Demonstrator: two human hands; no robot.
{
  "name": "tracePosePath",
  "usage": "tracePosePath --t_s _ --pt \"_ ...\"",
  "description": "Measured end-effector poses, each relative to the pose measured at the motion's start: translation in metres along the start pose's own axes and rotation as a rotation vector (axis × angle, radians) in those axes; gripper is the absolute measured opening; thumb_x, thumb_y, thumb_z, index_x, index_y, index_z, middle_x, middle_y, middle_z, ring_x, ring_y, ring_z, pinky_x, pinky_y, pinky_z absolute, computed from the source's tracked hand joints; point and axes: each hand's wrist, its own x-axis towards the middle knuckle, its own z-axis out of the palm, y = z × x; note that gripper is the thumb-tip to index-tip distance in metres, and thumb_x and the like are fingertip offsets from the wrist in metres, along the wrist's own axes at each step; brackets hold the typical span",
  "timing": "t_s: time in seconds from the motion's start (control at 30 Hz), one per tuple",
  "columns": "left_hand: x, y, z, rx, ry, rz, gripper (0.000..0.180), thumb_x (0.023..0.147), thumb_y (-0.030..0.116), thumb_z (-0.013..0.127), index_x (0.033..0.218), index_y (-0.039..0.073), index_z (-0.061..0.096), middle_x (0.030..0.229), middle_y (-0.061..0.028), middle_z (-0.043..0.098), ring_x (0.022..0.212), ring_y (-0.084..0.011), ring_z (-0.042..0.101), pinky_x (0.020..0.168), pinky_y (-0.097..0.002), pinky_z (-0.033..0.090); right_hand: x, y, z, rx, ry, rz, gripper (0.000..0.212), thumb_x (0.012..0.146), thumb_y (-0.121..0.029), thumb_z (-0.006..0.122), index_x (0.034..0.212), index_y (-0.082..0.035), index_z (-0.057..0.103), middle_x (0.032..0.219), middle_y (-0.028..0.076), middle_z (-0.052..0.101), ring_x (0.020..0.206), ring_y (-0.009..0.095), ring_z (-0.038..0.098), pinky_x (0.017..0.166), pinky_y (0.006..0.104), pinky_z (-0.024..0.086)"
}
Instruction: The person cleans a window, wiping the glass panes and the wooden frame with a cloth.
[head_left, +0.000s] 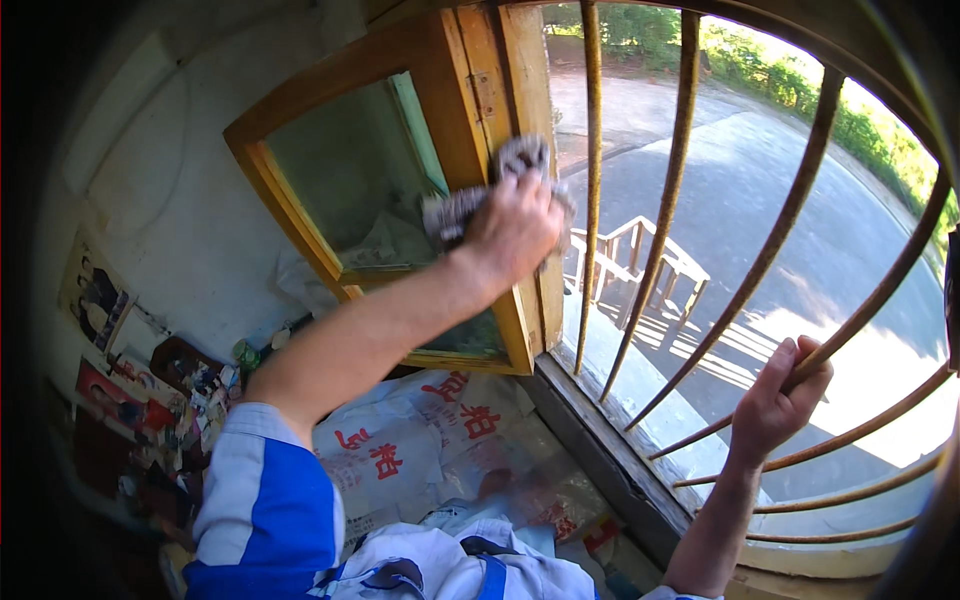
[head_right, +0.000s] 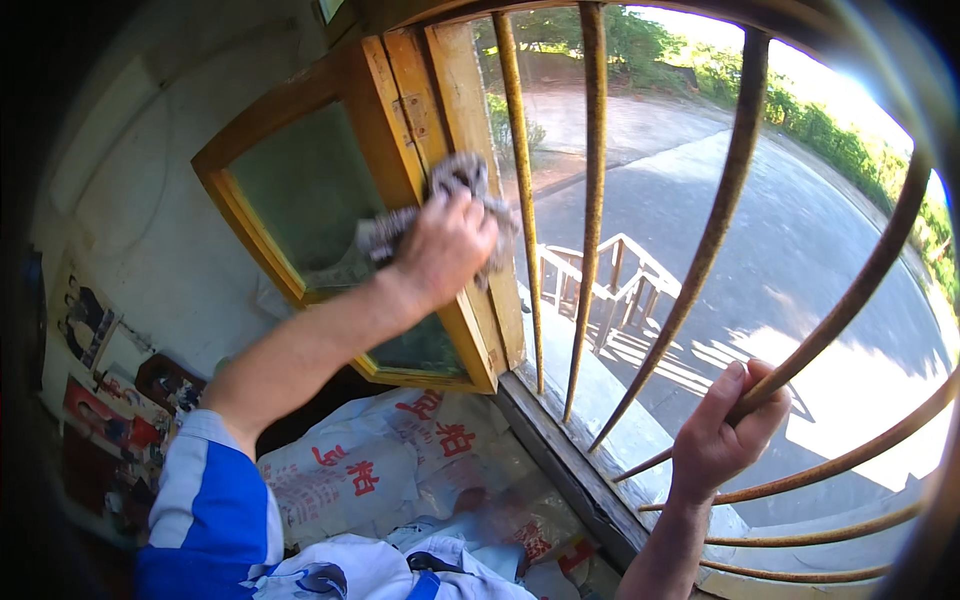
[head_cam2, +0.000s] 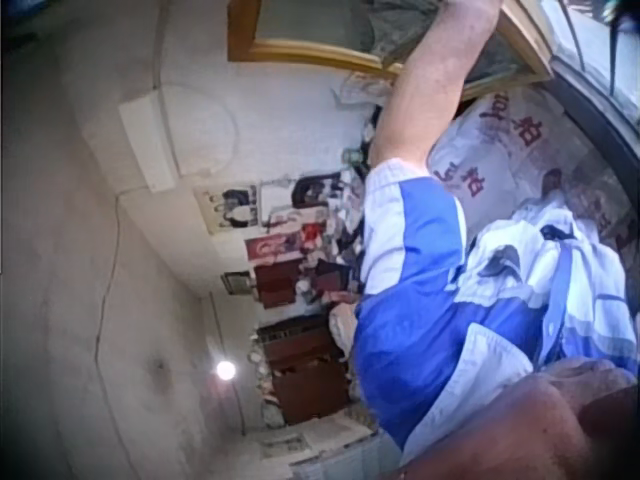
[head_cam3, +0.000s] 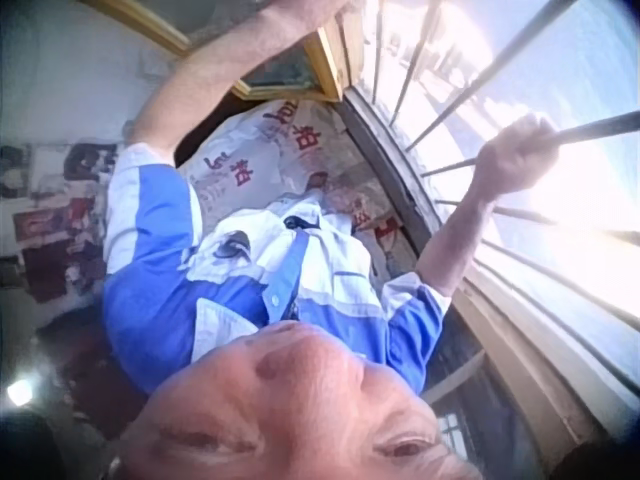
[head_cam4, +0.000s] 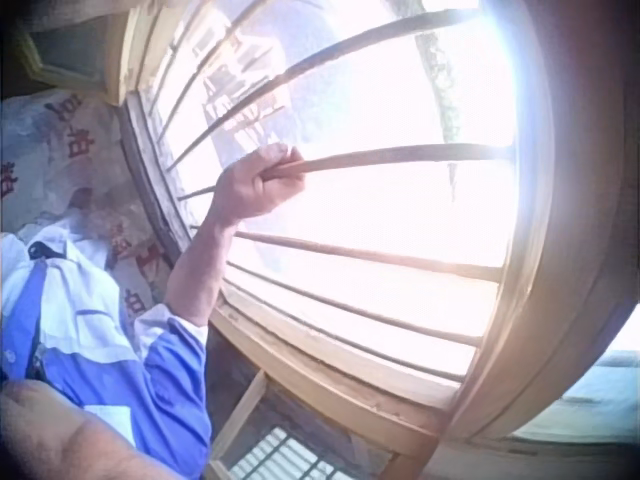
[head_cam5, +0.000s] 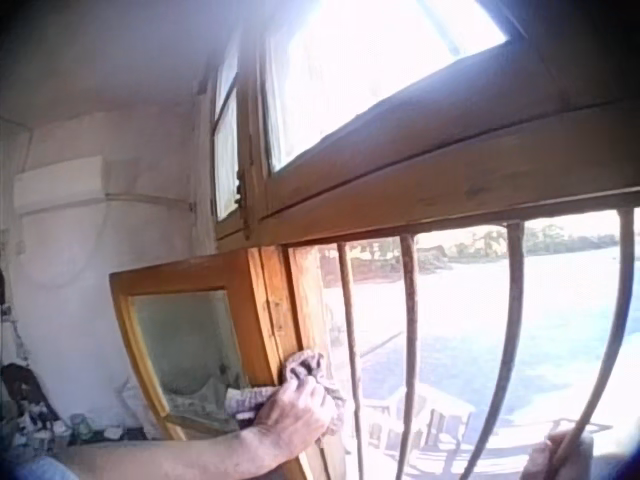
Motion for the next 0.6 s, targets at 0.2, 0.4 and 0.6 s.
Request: tracePosePath --t_s 0.2,0.4,0.6 --pt "-0.081 0.099 0.044 -0.595 -0.261 -0.057 0.020 0.071 0.010 0.067 0.090 0.005 0.067 0.098 -0.0151 0.067 0.097 -0.0315 0.060 0.080 -0.0407 0.051 0.002 -0.007 0.000 -0.003 0.011 0.063 0.010 0.097 -0.008 0.060 0.104 -0.003 0.056 0.078 -0.002 0.046 0.066 0.005 0.044 0.059 0.0199 0.040" --pt "-0.171 0.167 0.013 -1.277 -0.299 -0.601 0.039 0.076 0.014 0.073 0.113 0.003 0.068 0.103 -0.0124 0.069 0.100 -0.0258 0.065 0.088 -0.0396 0.052 0.004 -0.012 -0.006 -0.014 -0.061 0.194 0.031 0.094 -0.005 0.059 0.124 0.001 0.051 0.088 0.004 0.052 0.072 0.009 0.048 0.067 0.0260 0.046" --pt "-0.223 0.159 -0.017 -2.001 -0.306 -1.342 0.038 0.086 0.006 0.072 0.122 -0.001 0.062 0.110 -0.0074 0.070 0.100 -0.0144 0.065 0.090 -0.0302 0.052 -0.106 -0.057 -0.022 -0.292 -0.215 -0.195 0.062 0.087 -0.016 0.065 0.141 -0.001 0.041 0.147 0.029 0.036 0.137 0.044 0.038 0.110 0.0586 0.034"
